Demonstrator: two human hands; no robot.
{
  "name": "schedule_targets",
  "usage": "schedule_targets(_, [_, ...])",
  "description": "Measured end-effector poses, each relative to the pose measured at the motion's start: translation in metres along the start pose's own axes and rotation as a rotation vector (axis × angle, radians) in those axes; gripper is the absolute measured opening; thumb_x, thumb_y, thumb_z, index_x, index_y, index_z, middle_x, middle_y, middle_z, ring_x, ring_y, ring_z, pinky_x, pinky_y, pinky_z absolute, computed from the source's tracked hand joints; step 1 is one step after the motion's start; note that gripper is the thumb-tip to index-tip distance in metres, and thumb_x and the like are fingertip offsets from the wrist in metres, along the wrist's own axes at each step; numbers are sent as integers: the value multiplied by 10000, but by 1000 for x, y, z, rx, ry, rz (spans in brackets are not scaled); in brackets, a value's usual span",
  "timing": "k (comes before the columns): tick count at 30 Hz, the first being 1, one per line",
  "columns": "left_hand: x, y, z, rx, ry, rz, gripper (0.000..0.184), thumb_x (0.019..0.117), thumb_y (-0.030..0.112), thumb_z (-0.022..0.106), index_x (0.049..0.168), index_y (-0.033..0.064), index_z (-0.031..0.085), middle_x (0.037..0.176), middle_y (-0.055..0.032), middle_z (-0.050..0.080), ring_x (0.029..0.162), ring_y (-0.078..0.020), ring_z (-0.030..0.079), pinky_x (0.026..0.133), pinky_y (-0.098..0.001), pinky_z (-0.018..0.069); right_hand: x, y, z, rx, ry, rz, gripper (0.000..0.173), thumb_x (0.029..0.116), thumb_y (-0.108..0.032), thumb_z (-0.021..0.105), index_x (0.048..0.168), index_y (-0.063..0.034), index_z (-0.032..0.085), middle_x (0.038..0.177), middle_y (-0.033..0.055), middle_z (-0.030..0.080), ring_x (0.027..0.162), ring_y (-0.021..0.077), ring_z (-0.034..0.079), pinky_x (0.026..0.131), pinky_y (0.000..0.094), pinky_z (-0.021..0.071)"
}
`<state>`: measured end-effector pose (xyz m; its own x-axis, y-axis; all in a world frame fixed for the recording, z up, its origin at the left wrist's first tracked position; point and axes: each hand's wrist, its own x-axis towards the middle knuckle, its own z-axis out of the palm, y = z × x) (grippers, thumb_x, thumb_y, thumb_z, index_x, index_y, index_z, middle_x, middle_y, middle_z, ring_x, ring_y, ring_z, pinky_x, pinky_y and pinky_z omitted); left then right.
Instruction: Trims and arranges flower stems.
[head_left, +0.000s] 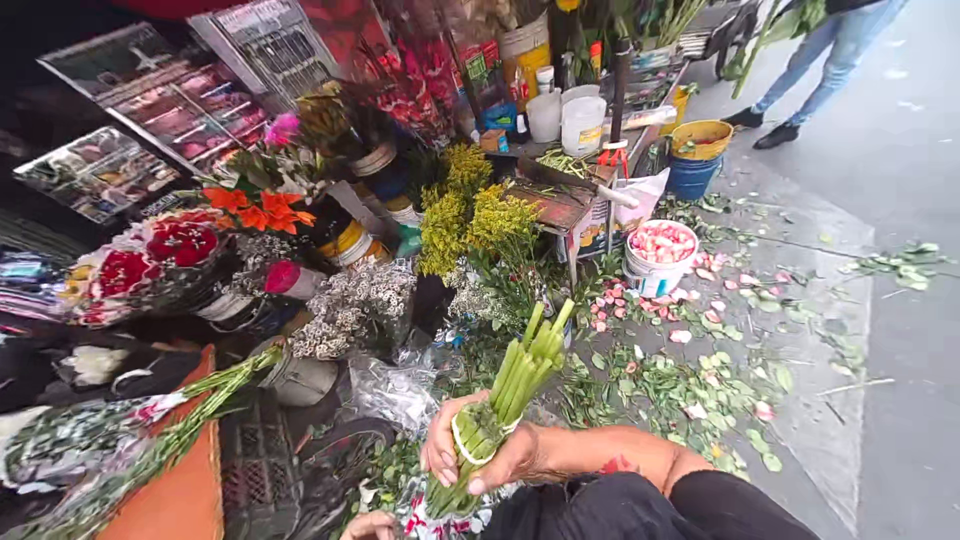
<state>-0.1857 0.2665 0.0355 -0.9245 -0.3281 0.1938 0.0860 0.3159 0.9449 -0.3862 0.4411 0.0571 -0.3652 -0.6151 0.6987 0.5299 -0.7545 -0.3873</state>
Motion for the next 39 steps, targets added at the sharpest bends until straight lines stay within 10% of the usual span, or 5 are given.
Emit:
schedule_targets(3, [96, 28, 56, 65, -422, 186, 936, 747, 553, 857, 1502, 150, 477, 1473, 38, 547, 1347, -64, 504, 1158, -332, 420, -1, -43, -15, -113, -21, 135, 351, 783, -57, 757, 1116, -145, 690, 1046, -112, 740, 999, -18, 682, 915, 205, 552])
schedule_targets(8, [194, 5, 137, -225, -579, 242, 998, 605, 434, 974, 1466, 271, 496, 1313, 156, 659, 1176, 1, 626, 1019, -255, 535, 7, -88, -108, -124, -59, 196, 298, 774, -116, 775, 1057, -183, 712, 979, -94, 744, 900, 3, 699, 815, 225, 571])
schedule_targets(18, [387, -49, 222, -81, -629, -10, 298, 830, 320, 837, 1035, 148, 706, 872, 99, 727, 794, 12, 679, 769, -212, 588, 88, -238, -306, -473, -97, 241, 726, 685, -406, 891, 1272, -59, 642, 1218, 47, 708, 1120, 134, 671, 1002, 321, 533])
schedule_targets(27, [575, -112, 291, 444, -514, -615, 350, 873, 99, 745, 1161, -56, 622, 926, -131, 648, 798, -177, 625, 783, -393, 544, -53, -456, -589, -1950, 1090, 1097, 876, 792, -390, 863, 1467, 16, 478, 1405, 374, 501, 1327, 592, 438, 1042, 799, 298])
schedule_targets(39, [744, -163, 354, 131, -666, -1169, 314, 902, 1, 645, 1182, 62, 517, 783, -6, 577, 574, -78, 548, 543, -239, 505, 143, -646, -533, -2019, 158, 978, 416, 921, -142, 701, 1332, -126, 636, 714, 85, 656, 593, 282, 642, 545, 514, 507])
